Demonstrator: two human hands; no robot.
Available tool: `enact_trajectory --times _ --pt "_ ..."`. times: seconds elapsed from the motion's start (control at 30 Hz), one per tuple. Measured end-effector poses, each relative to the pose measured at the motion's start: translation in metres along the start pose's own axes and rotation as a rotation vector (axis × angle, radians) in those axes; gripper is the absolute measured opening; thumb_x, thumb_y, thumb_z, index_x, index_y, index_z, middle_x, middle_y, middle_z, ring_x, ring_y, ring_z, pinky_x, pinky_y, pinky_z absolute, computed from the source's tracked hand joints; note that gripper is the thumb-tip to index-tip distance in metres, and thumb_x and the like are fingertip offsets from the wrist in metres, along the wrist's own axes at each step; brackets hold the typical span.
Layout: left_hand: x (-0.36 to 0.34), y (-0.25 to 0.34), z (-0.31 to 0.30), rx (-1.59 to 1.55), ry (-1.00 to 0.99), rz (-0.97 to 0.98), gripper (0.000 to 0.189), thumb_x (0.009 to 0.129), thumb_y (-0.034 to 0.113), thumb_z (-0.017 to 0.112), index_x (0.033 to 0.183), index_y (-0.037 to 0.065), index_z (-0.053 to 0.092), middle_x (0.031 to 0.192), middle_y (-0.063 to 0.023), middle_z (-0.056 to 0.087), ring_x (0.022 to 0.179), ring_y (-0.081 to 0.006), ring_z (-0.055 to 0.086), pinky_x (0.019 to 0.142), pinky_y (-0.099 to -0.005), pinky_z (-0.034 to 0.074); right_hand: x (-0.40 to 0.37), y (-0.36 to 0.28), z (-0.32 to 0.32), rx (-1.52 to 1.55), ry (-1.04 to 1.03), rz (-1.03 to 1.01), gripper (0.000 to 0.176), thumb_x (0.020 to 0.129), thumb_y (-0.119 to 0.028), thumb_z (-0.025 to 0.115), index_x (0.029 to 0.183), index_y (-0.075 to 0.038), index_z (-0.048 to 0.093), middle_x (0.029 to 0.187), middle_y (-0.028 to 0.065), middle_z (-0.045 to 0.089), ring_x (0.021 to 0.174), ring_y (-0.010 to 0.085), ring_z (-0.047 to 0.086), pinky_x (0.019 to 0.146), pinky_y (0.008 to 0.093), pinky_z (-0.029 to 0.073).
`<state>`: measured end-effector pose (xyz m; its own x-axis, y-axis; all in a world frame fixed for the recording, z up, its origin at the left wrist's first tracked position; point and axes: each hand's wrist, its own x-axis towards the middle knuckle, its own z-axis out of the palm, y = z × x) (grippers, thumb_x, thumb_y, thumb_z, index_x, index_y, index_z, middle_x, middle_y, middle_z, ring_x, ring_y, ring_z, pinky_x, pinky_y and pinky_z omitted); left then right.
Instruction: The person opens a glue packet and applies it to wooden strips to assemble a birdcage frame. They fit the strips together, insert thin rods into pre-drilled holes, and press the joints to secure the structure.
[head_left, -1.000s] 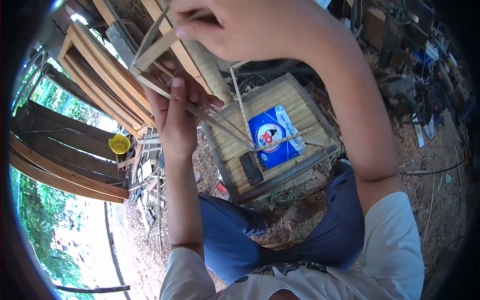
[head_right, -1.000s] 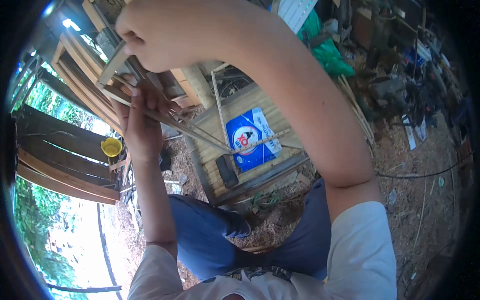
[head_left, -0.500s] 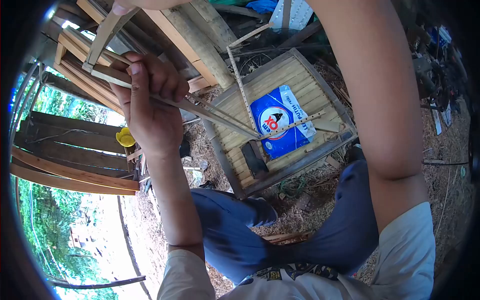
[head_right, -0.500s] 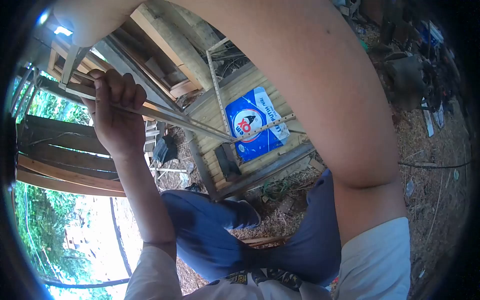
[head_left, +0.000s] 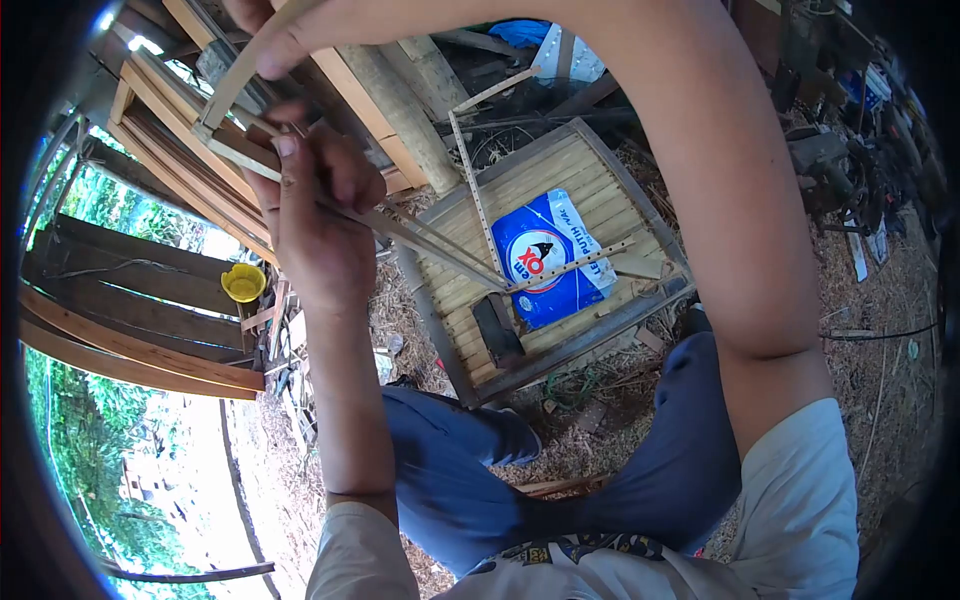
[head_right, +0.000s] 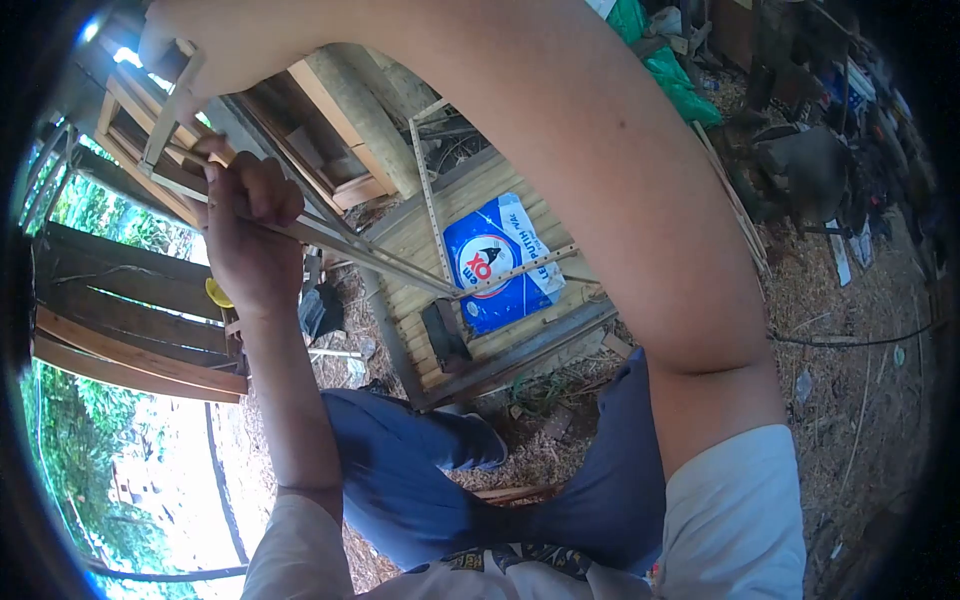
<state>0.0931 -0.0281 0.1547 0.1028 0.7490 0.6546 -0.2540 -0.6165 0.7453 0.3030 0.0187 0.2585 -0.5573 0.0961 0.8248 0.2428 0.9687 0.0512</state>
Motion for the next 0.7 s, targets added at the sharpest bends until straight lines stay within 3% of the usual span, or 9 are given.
enact_trajectory --times 0.07,0.1,0.17,0.4,0.47,0.5,0.6,0.63,0.7 --pt "-0.004 0.002 0.016 0.108 0.059 0.061 0.024 0.111 0.023 0.039 0.134 0.014 0.041 0.068 -0.0024 0.044 0.058 -0.0084 0.036 0.052 -0.0251 0.032 0.003 -0.002 0.0 -0.037 -0.047 0.003 0.025 0.096 -0.014 0.063 0.114 0.002 0.069 0.075 0.0138 0.07 0.064 0.02 0.067 0.062 0.0375 0.054" --pt "-0.004 0.0 0.017 0.145 0.093 0.072 0.024 0.112 0.024 0.038 0.134 0.015 0.039 0.068 -0.0031 0.046 0.057 -0.008 0.036 0.051 -0.0242 0.031 0.0 -0.014 -0.023 -0.015 -0.227 0.121 0.022 0.096 -0.014 0.063 0.112 0.002 0.069 0.074 0.0125 0.069 0.062 0.0185 0.064 0.061 0.0361 0.053" --pt "-0.003 -0.003 0.017 0.22 0.162 0.097 0.025 0.112 0.026 0.036 0.136 0.017 0.034 0.066 -0.0046 0.049 0.055 -0.0071 0.036 0.05 -0.0223 0.031 0.002 -0.025 -0.035 0.058 -0.37 0.177 0.017 0.097 -0.014 0.063 0.105 0.001 0.068 0.072 0.011 0.066 0.06 0.0167 0.061 0.059 0.0345 0.052" --pt "-0.004 0.002 0.02 0.288 0.182 0.129 0.023 0.112 0.024 0.038 0.134 0.016 0.033 0.09 -0.0106 0.062 0.058 -0.0051 0.041 0.051 -0.0202 0.037 0.009 -0.014 -0.013 0.07 -0.182 -0.026 0.017 0.099 -0.014 0.06 0.086 -0.002 0.061 0.074 0.0099 0.063 0.063 0.0195 0.061 0.06 0.037 0.051" --pt "-0.004 0.003 0.018 0.226 0.166 0.121 0.026 0.112 0.022 0.039 0.136 0.015 0.032 0.098 -0.011 0.063 0.06 -0.0053 0.043 0.052 -0.0204 0.04 0.003 -0.014 0.006 -0.075 -0.004 -0.026 0.012 0.095 -0.018 0.064 0.09 -0.007 0.065 0.075 0.0086 0.066 0.071 0.0226 0.067 0.065 0.0404 0.054" --pt "-0.004 0.005 0.022 0.164 0.211 0.142 0.023 0.109 0.016 0.046 0.131 0.009 0.042 0.104 -0.0101 0.062 0.063 -0.0091 0.047 0.055 -0.0236 0.041 0.002 -0.012 0.022 -0.189 0.081 0.019 0.009 0.092 -0.021 0.067 0.094 -0.013 0.069 0.074 0.007 0.069 0.076 0.0248 0.072 0.069 0.0431 0.056" --pt "0.001 0.008 0.025 0.214 0.343 0.179 0.018 0.107 0.011 0.05 0.124 0.007 0.05 0.107 -0.0081 0.062 0.07 -0.0098 0.051 0.061 -0.0257 0.044 0.006 -0.009 0.033 -0.166 0.152 -0.039 0.008 0.093 -0.019 0.066 0.098 -0.013 0.068 0.083 0.0069 0.071 0.079 0.0242 0.073 0.071 0.0425 0.057" --pt "0.001 0.012 0.025 0.138 0.321 0.16 0.017 0.106 0.009 0.052 0.122 0.005 0.053 0.11 -0.006 0.062 0.075 -0.0101 0.053 0.066 -0.028 0.045 0.005 -0.011 0.033 -0.181 0.128 -0.017 0.009 0.093 -0.019 0.067 0.101 -0.015 0.068 0.09 0.0062 0.071 0.081 0.0232 0.073 0.072 0.0418 0.058" --pt "0.001 0.01 0.013 0.06 0.256 0.16 0.019 0.106 0.011 0.054 0.124 0.005 0.053 0.11 -0.0065 0.063 0.072 -0.0076 0.051 0.063 -0.0255 0.044 0.005 -0.01 0.038 -0.184 0.162 -0.052 0.012 0.091 -0.021 0.069 0.102 -0.014 0.07 0.09 0.004 0.071 0.084 0.0244 0.071 0.073 0.0406 0.056"
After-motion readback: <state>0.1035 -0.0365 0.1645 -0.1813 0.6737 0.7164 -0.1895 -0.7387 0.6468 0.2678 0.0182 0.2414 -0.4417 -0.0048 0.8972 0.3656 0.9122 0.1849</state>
